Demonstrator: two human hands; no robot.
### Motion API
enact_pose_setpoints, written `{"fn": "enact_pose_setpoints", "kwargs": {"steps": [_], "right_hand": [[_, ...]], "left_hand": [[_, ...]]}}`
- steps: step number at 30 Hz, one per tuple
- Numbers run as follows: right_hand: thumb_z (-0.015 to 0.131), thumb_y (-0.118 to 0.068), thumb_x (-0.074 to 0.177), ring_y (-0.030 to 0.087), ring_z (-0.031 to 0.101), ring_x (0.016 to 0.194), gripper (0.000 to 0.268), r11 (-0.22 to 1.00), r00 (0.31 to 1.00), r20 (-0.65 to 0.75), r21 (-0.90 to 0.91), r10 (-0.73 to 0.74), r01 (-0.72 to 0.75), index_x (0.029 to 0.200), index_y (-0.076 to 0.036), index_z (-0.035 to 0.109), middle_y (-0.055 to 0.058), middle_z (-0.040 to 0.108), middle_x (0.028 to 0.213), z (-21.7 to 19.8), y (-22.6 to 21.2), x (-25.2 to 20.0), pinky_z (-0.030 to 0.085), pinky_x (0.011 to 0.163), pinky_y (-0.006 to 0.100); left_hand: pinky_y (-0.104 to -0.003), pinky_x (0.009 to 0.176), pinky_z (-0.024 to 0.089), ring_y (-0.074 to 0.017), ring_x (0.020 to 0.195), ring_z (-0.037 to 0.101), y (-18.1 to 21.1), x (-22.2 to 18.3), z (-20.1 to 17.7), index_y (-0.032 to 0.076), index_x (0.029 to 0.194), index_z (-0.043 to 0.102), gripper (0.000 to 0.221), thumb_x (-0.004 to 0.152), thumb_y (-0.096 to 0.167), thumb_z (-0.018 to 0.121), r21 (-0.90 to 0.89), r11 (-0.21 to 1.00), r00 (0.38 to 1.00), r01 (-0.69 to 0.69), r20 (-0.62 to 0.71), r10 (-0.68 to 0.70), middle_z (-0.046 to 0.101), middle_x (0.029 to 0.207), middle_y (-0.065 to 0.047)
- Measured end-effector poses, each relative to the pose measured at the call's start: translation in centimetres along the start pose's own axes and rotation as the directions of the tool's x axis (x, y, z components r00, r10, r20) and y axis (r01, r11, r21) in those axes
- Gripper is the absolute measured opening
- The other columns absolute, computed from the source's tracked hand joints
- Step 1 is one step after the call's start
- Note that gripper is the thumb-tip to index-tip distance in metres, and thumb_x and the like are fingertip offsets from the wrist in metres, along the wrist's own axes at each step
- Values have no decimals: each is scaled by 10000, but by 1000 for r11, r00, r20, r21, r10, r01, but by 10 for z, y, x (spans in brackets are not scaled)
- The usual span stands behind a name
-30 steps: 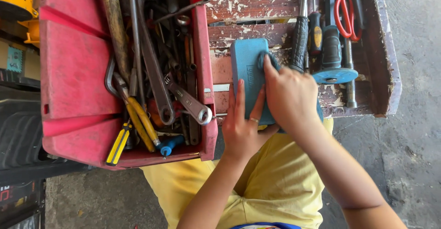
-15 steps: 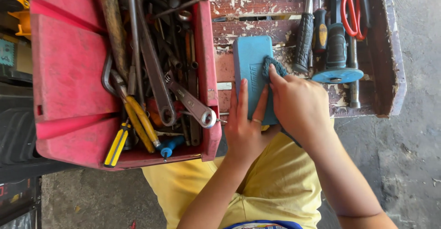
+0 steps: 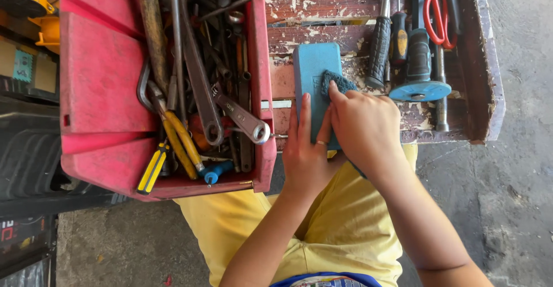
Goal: Cleaning a small blue plastic box with a cloth in a motorcycle repair shop.
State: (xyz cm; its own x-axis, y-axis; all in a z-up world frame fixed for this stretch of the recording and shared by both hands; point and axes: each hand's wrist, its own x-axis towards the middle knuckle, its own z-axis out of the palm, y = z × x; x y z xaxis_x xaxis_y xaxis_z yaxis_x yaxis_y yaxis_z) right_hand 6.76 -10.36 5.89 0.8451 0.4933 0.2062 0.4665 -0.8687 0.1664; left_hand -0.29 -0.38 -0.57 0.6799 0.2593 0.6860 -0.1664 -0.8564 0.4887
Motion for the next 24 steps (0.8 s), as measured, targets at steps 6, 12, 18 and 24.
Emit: {"fn": "enact_pose_setpoints", "kwargs": {"steps": [6,12,18,24], "right_hand": [[497,-489,1035,394,746,648,338,989,988,75,38,138,-141,1268,-424,733,65,726,695,36,25,71,588,556,555],[535,-369,1031,378,722,600,306,997,994,-81,-5,76,-77,1217,-320,773,106,705,676,27,19,50,577,552,514],[576,-321,943,251,702,673,351,999,979,-204,-27,24,-30,1250,-325,745,17,678,725,32,11,11,533,573,386],[584,-364,977,327,701,613,264,997,988,-152,83,24,-12,1158,-338,773,30,699,754,50,33,76,560,559,474]], "left_hand": [[-477,942,601,-444,1317,610,0,7,-3,225,1381,634,779,653,417,835,-3,1000,999,-29,-19,29,533,1514,-172],[-486,943,598,-442,1306,614,-2,4,-1,221,1385,635,765,670,428,814,-5,999,999,-36,-36,36,534,1515,-170],[-499,975,574,-433,1344,573,-6,0,-1,212,1389,634,884,570,449,867,-70,997,1000,-18,12,19,499,1557,-148],[-461,1050,527,-376,1375,555,-4,2,0,6,1545,354,1122,632,402,873,-187,977,995,99,20,-97,467,1571,-201]]}}
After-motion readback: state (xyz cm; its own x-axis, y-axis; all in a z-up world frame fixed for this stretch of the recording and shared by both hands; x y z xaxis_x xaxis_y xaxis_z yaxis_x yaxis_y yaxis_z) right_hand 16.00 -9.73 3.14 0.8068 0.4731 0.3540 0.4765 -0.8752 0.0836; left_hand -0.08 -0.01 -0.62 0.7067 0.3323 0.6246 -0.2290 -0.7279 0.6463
